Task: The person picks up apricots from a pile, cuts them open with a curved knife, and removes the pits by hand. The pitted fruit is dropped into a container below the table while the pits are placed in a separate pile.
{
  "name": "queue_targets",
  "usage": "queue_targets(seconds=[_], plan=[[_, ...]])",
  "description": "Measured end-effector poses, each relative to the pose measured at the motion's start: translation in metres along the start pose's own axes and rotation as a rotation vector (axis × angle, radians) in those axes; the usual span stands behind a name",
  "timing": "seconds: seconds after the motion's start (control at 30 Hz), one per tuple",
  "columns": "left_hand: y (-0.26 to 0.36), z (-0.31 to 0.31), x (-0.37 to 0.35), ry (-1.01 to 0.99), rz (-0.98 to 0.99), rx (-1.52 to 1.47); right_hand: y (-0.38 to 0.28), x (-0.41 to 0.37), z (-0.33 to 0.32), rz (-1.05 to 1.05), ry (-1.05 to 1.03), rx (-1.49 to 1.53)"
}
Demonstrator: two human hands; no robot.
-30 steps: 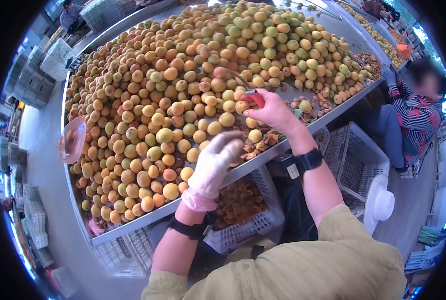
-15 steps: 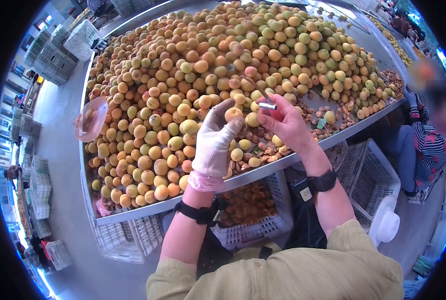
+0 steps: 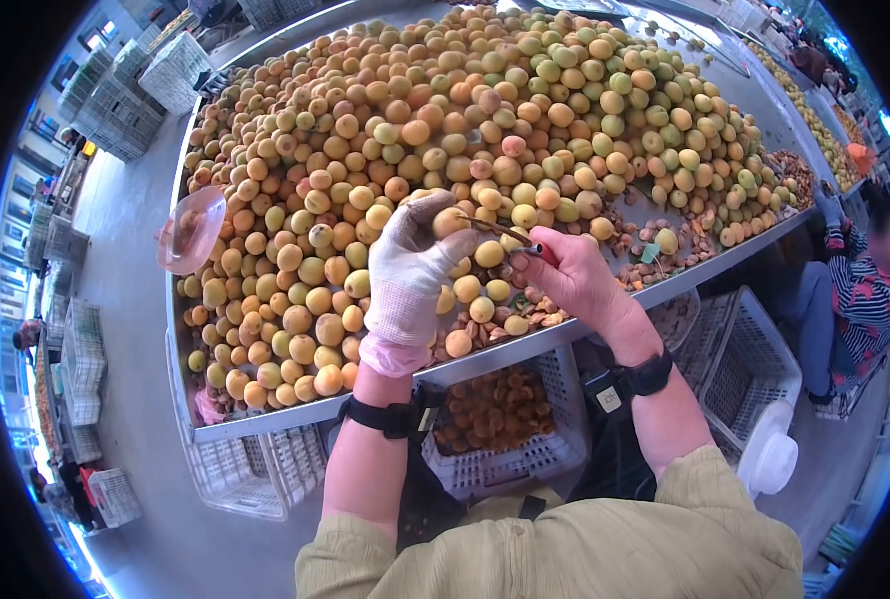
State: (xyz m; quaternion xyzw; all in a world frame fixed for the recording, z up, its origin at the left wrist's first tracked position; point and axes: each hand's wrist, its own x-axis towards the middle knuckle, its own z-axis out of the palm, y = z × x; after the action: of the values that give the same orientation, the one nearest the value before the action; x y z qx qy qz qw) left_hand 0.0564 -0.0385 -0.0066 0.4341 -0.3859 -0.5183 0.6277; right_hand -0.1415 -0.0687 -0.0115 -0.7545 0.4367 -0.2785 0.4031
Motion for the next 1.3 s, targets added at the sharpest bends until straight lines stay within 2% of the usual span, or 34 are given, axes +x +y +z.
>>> queue_targets(seconds=[0.23,0.33,0.47,0.53,0.6,0.67,0.73,0.83,0.87,0.93,1.0,1.07,1.13,1.2,1.27,1.3], plan=[[0.002,-0.002,-0.001,0.020,0.047,0.157,-0.001,0.001,0.005,-0.010,0.019,-0.085],[0.001,0.000,-0.002,0.051,0.085,0.206,0.003,-0.002,0.017,0.012,0.019,0.023],[-0.003,0.004,-0.003,0.082,0.056,-0.002,-0.003,-0.001,0.026,0.086,-0.014,0.094],[-0.009,0.006,0.000,0.079,0.010,-0.230,-0.003,-0.001,0.028,0.074,-0.009,0.150],[-0.004,0.005,-0.001,0.066,0.002,-0.161,0.002,0.001,0.018,0.036,0.010,0.096],[-0.003,0.000,0.002,-0.055,0.006,0.045,0.006,0.001,0.005,0.136,-0.073,0.085],[-0.006,-0.001,0.001,-0.089,-0.003,0.119,0.004,-0.002,0.006,0.120,-0.074,0.104],[-0.014,0.006,-0.001,-0.032,-0.047,-0.200,-0.002,-0.006,0.023,0.135,-0.016,0.185],[-0.015,0.009,-0.002,-0.034,-0.047,-0.200,-0.004,-0.006,0.025,0.136,-0.013,0.184],[-0.017,0.012,-0.002,-0.092,-0.104,-0.382,-0.007,-0.006,0.027,0.112,0.044,0.127],[-0.013,0.013,-0.003,-0.119,-0.082,-0.312,-0.006,-0.003,0.021,0.138,0.015,0.093],[-0.010,0.009,-0.001,-0.152,-0.069,-0.093,-0.008,-0.002,0.012,0.199,-0.087,0.069],[-0.016,0.015,-0.003,-0.117,-0.077,-0.121,-0.007,-0.006,0.022,0.186,-0.045,0.139],[-0.021,0.023,-0.008,-0.110,-0.124,-0.487,-0.008,-0.007,0.034,0.171,-0.002,0.211],[-0.023,0.026,-0.008,-0.099,-0.144,-0.550,-0.009,-0.006,0.039,0.091,0.091,0.171],[-0.024,0.024,-0.007,-0.124,-0.139,-0.550,-0.007,-0.006,0.037,0.102,0.065,0.152]])
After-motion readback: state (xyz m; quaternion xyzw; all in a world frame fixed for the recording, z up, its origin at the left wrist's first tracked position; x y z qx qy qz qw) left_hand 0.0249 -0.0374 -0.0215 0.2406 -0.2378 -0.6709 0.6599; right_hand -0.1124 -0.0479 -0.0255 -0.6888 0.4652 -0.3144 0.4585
